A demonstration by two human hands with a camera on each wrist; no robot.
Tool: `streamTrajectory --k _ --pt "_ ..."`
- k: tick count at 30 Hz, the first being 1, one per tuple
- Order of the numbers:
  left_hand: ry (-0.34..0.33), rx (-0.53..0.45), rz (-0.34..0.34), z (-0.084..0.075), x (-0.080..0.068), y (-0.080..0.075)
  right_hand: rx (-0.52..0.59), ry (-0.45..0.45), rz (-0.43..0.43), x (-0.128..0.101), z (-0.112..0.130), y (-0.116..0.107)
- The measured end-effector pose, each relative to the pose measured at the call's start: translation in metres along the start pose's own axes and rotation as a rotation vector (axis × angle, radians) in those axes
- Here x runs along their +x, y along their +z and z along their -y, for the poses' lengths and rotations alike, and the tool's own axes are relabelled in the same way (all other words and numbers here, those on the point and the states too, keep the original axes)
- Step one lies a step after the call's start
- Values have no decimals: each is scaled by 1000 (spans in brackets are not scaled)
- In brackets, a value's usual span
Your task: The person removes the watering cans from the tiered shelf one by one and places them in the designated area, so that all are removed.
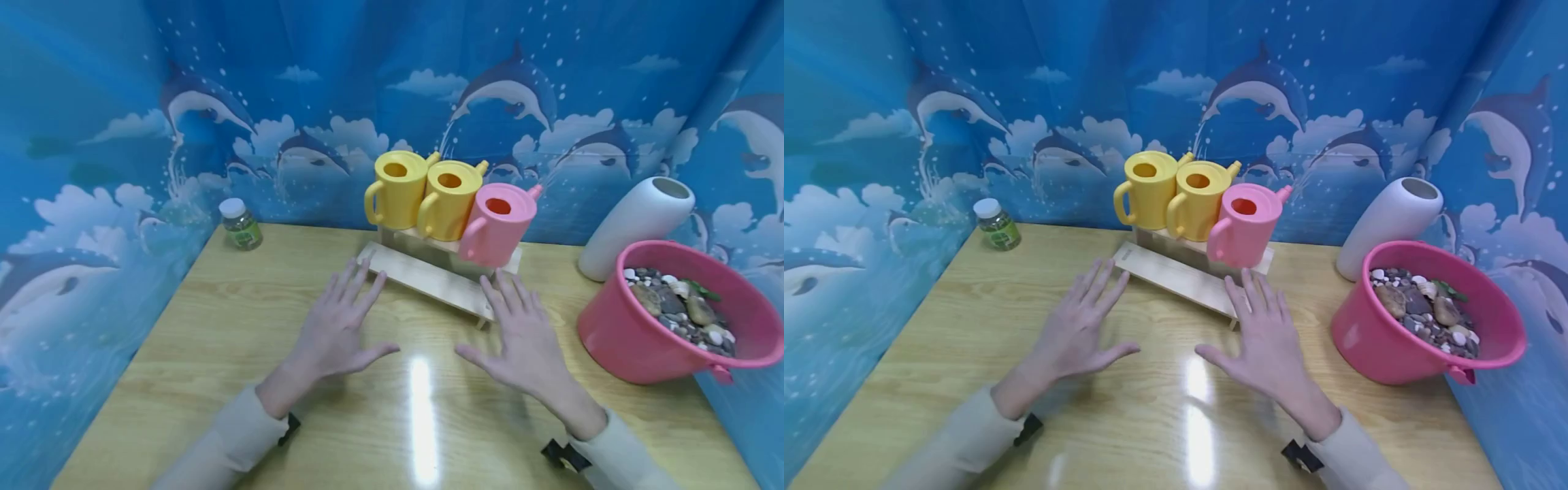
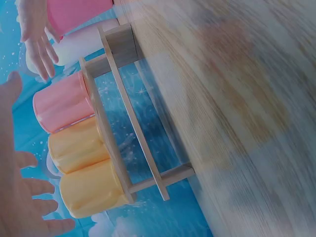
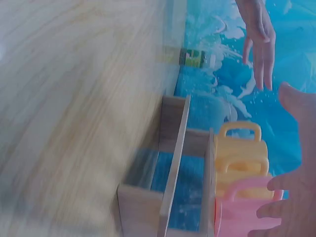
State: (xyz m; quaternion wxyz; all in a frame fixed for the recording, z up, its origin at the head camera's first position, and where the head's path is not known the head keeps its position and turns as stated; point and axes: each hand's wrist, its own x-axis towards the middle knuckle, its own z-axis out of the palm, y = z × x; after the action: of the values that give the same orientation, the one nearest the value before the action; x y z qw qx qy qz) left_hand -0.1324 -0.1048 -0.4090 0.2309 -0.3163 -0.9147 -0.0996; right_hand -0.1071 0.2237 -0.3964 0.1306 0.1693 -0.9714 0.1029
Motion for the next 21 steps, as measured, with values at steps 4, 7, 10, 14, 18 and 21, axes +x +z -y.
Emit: streamTrajectory --k 4,7,10,14,18,21 --pt "-40 -94 -15 6 2 -6 159 89 25 -1 -15 -8" --pt "-77 -170 -20 13 6 -10 309 175 24 0 -30 -13" --pt "-105 -243 -27 22 11 -13 464 254 -17 2 -44 -16" --pt "-147 -342 -60 33 22 -14 621 334 -102 4 -57 -17" --pt "-219 -447 -121 43 35 -10 765 422 -114 13 -68 -15" --pt "-305 -553 -159 53 45 -4 869 506 -61 22 -77 -12"
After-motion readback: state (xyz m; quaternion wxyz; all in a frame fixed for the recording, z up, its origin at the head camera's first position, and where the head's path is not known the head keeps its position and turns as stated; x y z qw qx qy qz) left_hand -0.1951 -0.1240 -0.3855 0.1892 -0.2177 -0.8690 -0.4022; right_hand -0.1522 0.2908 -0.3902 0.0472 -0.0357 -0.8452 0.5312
